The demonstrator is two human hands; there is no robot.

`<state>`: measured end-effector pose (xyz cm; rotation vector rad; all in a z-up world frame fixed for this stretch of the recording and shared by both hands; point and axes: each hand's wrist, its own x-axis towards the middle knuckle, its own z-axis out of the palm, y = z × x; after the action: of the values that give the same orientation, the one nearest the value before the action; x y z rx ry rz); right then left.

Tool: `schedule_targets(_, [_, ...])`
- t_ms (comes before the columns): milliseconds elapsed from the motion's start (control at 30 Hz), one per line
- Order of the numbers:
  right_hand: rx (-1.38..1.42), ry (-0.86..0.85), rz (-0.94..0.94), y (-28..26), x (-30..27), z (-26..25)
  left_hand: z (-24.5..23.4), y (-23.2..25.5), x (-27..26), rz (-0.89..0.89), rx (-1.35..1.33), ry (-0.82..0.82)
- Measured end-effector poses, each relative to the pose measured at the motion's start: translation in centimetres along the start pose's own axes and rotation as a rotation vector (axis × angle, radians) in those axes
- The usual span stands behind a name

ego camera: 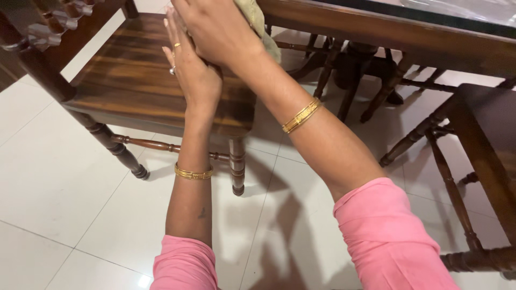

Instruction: The person wipes the legs and seat of a wooden chair with a cloth. They then fold the cloth and continue wiping the chair seat and the edge of a nearby table.

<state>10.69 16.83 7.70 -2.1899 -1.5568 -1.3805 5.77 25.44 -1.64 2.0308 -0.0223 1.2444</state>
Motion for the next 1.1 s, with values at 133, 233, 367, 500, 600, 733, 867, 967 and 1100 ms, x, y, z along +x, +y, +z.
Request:
schedule_targets(133, [-0.183, 0.175, -0.060, 0.0, -3.1, -3.1, 0.7, 1.6, -0.6, 0.087, 0.021, 0.005])
schedule_targets(233, [-0.258, 0.143, -0.004, 0.3, -5.3, -5.4, 1.4, 3.3, -1.1, 0.201, 0.086, -0.003])
schedule_targets(367, [-0.304, 0.088, 0.049, 1.3, -8.9, -9.0, 1.8, 6.1, -2.0, 0.298, 0.199, -0.037])
schedule_targets(500, [-0.356, 0.095, 0.061, 2.7, -12.6, -12.3, 1.9, 9.1, -3.2, 0.392, 0.220, -0.110])
schedule_targets(600, [-0.388, 0.093, 0.100, 3.4, -15.1, -14.3, 2.3, 11.3, -4.2, 0.450, 0.210, -0.180])
schedule_targets(733, [-0.448, 0.072, 0.130, 4.5, -18.1, -16.8, 3.6, 14.0, -5.4, 0.504, 0.209, -0.190])
schedule_targets(867, [-0.504, 0.085, 0.138, 5.5, -20.7, -18.8, 4.5, 15.9, -6.2, 0.535, 0.192, -0.210])
schedule_targets(967, [-0.548, 0.104, 0.158, 6.3, -23.0, -20.2, 5.1, 16.8, -6.7, 0.566, 0.198, -0.219])
schedule_targets(1100, [-0.615, 0.146, 0.166, 7.6, -26.1, -22.0, 6.1, 17.4, -7.1, 0.611, 0.239, -0.200])
